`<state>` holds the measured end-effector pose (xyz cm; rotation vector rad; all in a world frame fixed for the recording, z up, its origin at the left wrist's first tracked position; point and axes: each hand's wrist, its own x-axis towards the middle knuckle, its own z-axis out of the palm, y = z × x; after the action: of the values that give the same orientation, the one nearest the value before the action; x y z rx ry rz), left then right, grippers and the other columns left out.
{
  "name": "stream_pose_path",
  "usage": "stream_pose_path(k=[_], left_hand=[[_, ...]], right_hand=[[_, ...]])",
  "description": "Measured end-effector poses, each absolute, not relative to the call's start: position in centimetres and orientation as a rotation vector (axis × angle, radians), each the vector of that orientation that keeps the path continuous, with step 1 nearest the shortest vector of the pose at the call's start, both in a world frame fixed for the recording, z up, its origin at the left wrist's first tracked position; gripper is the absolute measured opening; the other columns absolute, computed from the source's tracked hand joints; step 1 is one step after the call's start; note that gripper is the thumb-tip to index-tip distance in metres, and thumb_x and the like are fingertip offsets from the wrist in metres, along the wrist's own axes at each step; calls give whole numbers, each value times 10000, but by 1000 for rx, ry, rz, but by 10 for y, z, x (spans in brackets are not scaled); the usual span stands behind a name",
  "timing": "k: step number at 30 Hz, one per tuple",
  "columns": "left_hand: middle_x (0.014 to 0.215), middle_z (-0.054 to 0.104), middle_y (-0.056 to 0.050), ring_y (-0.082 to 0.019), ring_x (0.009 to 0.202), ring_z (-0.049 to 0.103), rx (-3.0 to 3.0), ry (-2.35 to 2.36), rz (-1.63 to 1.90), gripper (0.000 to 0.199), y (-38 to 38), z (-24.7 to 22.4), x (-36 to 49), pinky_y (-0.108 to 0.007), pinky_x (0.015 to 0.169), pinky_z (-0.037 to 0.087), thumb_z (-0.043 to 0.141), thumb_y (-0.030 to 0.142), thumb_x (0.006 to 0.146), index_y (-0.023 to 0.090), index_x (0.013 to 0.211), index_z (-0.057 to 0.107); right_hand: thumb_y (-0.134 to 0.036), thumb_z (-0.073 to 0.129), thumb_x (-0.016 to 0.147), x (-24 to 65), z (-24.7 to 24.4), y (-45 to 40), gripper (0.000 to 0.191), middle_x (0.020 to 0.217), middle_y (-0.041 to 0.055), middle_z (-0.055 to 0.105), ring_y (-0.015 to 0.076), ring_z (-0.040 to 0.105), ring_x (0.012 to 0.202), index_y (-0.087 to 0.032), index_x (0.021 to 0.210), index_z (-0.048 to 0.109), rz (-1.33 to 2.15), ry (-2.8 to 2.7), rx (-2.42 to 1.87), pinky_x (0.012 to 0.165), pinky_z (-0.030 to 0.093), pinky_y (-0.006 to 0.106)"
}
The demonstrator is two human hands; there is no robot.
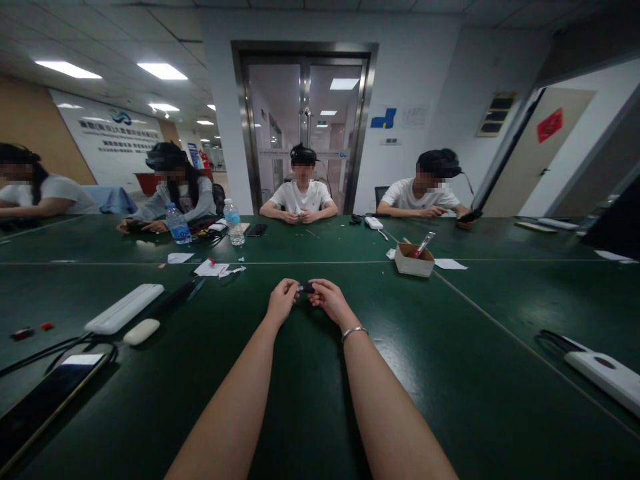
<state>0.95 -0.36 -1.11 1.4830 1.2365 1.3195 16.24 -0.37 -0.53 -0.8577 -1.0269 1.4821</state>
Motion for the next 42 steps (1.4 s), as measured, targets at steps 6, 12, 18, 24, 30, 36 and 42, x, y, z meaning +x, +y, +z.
stream_pose_path(k=[6, 12, 18, 24, 30, 36, 42], left_hand=[[725, 578, -10, -87, 542, 502, 1477, 1255, 1324, 244, -2, -15, 9, -189, 464, 382, 486, 371, 769, 174, 883, 578], [742, 582, -11, -78, 553, 504, 1468, 1249, 1359, 239, 1, -18, 10, -182, 481, 390, 526, 343, 755, 172, 917, 565], [624, 552, 9, -82, 496, 481, 1431, 1239, 1343, 298, 4, -21, 11, -187, 453, 373, 471, 409, 791, 161, 942, 535], [698, 558, 7, -74, 520, 488, 1422, 1246, 1357, 255, 4, -21, 10, -183, 466, 376, 513, 316, 757, 175, 968, 537], [659, 545, 11, -76, 503, 471, 1464, 1261, 1348, 264, 3, -19, 8, -187, 472, 367, 517, 340, 762, 169, 960, 553], [652, 558, 3, -95, 511, 489, 1483, 1305, 1265, 293, 3, -21, 8, -201, 469, 365, 452, 414, 801, 178, 929, 569], [719, 585, -10, -103, 607, 528, 1571, 1228, 1315, 242, 3, -21, 9, -199, 526, 383, 529, 329, 757, 182, 940, 586]], right_hand=[[-232, 653, 702, 163, -6, -4, 204, 567, 23, 604, 102, 550, 481, -138, 882, 633, 1486, -1018, -867, 448, 431, 219], [-211, 640, 700, 162, -5, -5, 203, 559, 25, 608, 102, 557, 489, -131, 886, 627, 1486, -1023, -858, 454, 428, 206], [-219, 640, 702, 163, -5, -5, 215, 559, 29, 611, 99, 552, 481, -129, 896, 624, 1483, -1025, -862, 455, 422, 203], [-226, 650, 700, 163, -7, -3, 211, 567, 34, 614, 99, 554, 486, -132, 888, 629, 1486, -1027, -862, 449, 418, 200], [-227, 659, 697, 163, -7, -3, 206, 575, 26, 609, 101, 556, 488, -135, 880, 636, 1484, -1032, -858, 440, 424, 207], [-200, 644, 709, 162, -5, -4, 184, 589, 31, 618, 95, 561, 488, -133, 879, 629, 1488, -1039, -875, 455, 437, 202], [-205, 645, 707, 162, -5, -4, 180, 568, 25, 612, 98, 561, 482, -134, 870, 615, 1480, -1027, -871, 443, 429, 197]])
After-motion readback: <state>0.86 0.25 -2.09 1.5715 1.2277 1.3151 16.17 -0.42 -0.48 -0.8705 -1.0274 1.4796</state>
